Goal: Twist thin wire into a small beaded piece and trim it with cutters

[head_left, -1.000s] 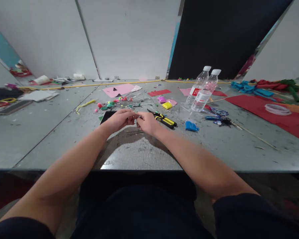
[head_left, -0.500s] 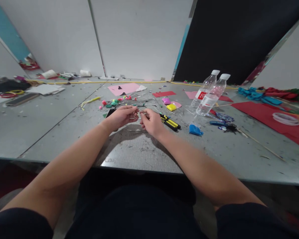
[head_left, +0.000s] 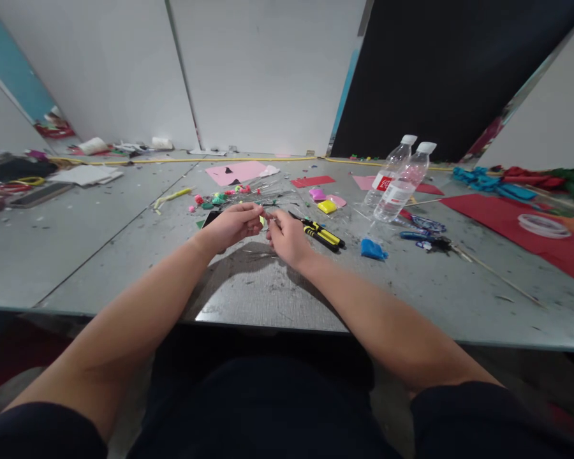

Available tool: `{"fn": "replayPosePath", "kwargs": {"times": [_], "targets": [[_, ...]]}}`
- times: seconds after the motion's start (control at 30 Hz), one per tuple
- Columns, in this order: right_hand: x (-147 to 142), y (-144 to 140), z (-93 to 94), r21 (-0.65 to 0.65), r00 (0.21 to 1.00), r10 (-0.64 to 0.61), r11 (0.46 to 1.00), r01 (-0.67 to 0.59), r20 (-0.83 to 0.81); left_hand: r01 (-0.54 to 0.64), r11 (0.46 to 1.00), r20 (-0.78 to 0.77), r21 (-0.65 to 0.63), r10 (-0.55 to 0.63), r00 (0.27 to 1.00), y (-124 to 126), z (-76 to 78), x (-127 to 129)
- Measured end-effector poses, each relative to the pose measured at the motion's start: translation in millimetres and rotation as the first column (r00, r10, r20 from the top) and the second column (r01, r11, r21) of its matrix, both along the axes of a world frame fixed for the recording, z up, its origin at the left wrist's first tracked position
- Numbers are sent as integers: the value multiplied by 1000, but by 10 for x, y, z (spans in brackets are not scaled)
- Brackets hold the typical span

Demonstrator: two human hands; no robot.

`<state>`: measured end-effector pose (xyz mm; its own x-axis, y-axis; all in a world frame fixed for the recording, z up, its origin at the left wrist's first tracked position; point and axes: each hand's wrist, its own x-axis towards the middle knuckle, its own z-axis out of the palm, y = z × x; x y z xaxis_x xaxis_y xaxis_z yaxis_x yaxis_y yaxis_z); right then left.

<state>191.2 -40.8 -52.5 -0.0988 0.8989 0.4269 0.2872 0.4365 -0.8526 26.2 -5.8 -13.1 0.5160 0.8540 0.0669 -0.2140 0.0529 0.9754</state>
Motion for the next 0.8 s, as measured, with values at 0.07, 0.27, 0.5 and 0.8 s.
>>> {"fn": "replayPosePath", "kwargs": {"times": [0.07,0.27,0.5,0.8], "targets": [[-21,-10,12,-20,1000,0,1000,-1,-17,-8,1000,-5,-3,8,1000,-8,16,9],[16,18,10,-98,991,12,995,-26,-135,-1,997,28,-82,4,1000,-31,14,52],[171,158,-20,-142,965,-17,990,-21,-260,-22,992,16,-124,24,1000,3,-89,17],[115,174,-11,-214,880,102,951,-222,-464,23,990,68,-138,-13,998,13,-100,4]]}}
